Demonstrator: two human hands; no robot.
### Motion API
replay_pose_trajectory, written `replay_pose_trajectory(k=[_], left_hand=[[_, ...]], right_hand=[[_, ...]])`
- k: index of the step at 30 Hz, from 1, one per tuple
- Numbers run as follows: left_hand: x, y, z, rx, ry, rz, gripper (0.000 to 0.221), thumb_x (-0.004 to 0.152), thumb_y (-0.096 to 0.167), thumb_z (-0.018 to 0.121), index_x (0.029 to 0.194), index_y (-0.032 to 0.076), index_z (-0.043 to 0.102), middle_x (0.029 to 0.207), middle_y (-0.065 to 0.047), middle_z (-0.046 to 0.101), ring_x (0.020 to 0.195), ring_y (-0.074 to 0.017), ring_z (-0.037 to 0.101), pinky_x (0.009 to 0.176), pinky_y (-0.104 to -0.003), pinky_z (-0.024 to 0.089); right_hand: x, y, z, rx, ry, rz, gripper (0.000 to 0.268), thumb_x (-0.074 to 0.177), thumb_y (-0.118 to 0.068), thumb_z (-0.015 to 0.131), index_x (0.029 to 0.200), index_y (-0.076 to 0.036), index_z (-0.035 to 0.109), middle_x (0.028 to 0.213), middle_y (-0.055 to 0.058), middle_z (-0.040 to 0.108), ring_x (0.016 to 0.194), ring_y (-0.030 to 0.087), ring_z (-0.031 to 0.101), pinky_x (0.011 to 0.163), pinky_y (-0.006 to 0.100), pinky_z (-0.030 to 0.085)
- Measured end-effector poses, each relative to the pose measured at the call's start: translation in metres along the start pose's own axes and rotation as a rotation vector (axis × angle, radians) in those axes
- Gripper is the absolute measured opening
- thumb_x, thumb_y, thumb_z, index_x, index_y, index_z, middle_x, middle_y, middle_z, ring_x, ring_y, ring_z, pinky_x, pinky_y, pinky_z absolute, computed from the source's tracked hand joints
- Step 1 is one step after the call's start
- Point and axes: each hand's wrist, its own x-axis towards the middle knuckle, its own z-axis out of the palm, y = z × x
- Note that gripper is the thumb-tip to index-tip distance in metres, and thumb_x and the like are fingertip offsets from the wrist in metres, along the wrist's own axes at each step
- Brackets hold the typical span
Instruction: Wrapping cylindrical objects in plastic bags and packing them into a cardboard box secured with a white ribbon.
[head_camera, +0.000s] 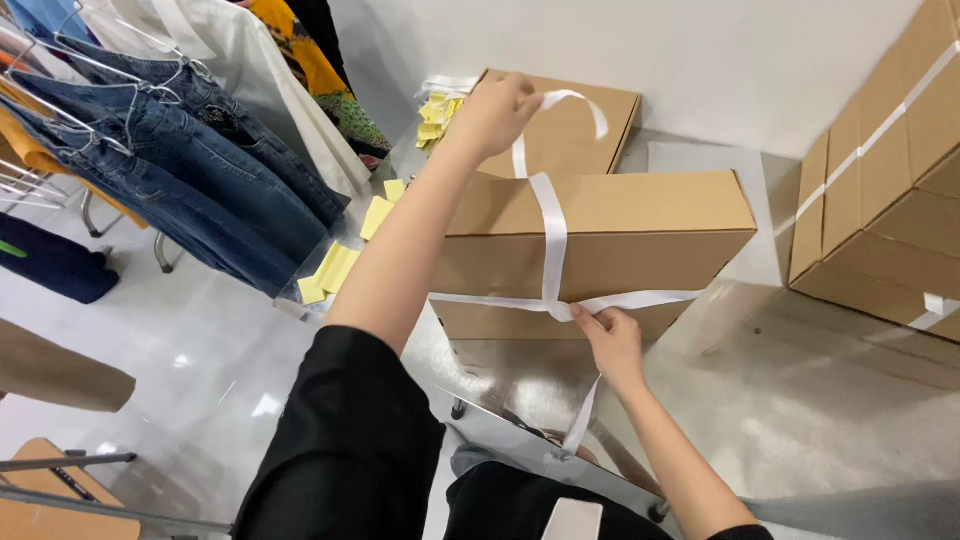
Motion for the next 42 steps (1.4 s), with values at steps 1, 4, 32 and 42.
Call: replay_pose_trajectory(k=[1,4,32,42], left_hand=[[-0.023,0.021,-0.011,0.002,-0.001,-0.009,0.047,0.104,0.047,0.045,0.133,0.015,0.065,0.143,-0.014,0.059,0.126,-0.0292,0.061,0.097,-0.047,0.049],[-0.087,0.071,-0.038,-0.187,-0.154,-0.021,0.062,0.107,0.048,0.048,0.062,0.01,0.07,0.065,0.001,0.074,0.048,-0.0113,0.061,0.057,-0.026,0.054],[-0.14,0.054,0.032,-0.239,0.039,0.225,0.015,0.098,0.027,0.072,0.088,0.018,0.077,0.079,0.001,0.078,0.081,-0.0208,0.074,0.068,-0.034,0.058],[-0.117,0.019,0.055,-0.168,0.182,0.153,0.011,0.093,0.037,0.078,0.093,0.027,0.073,0.11,0.008,0.072,0.119,-0.0228,0.065,0.112,-0.055,0.042]], right_hand=[[0.006,0.006,-0.001,0.0,-0.008,0.004,0.059,0.094,-0.042,0.082,0.063,-0.016,0.039,0.065,-0.007,0.028,0.064,0.011,0.026,0.062,0.029,0.021],[0.021,0.033,0.004,-0.041,-0.002,-0.032,0.059,0.095,-0.049,0.079,0.065,-0.017,0.039,0.066,-0.007,0.029,0.065,0.01,0.026,0.059,0.032,0.022],[-0.049,-0.006,0.04,0.472,-0.012,0.166,0.049,0.117,-0.043,0.041,0.098,-0.006,0.067,0.063,-0.006,0.035,0.048,0.003,0.03,0.045,0.019,0.023],[-0.067,0.013,0.033,0.431,0.053,0.054,0.033,0.115,-0.034,0.057,0.107,-0.006,0.072,0.072,-0.007,0.036,0.061,0.003,0.037,0.06,0.019,0.032]])
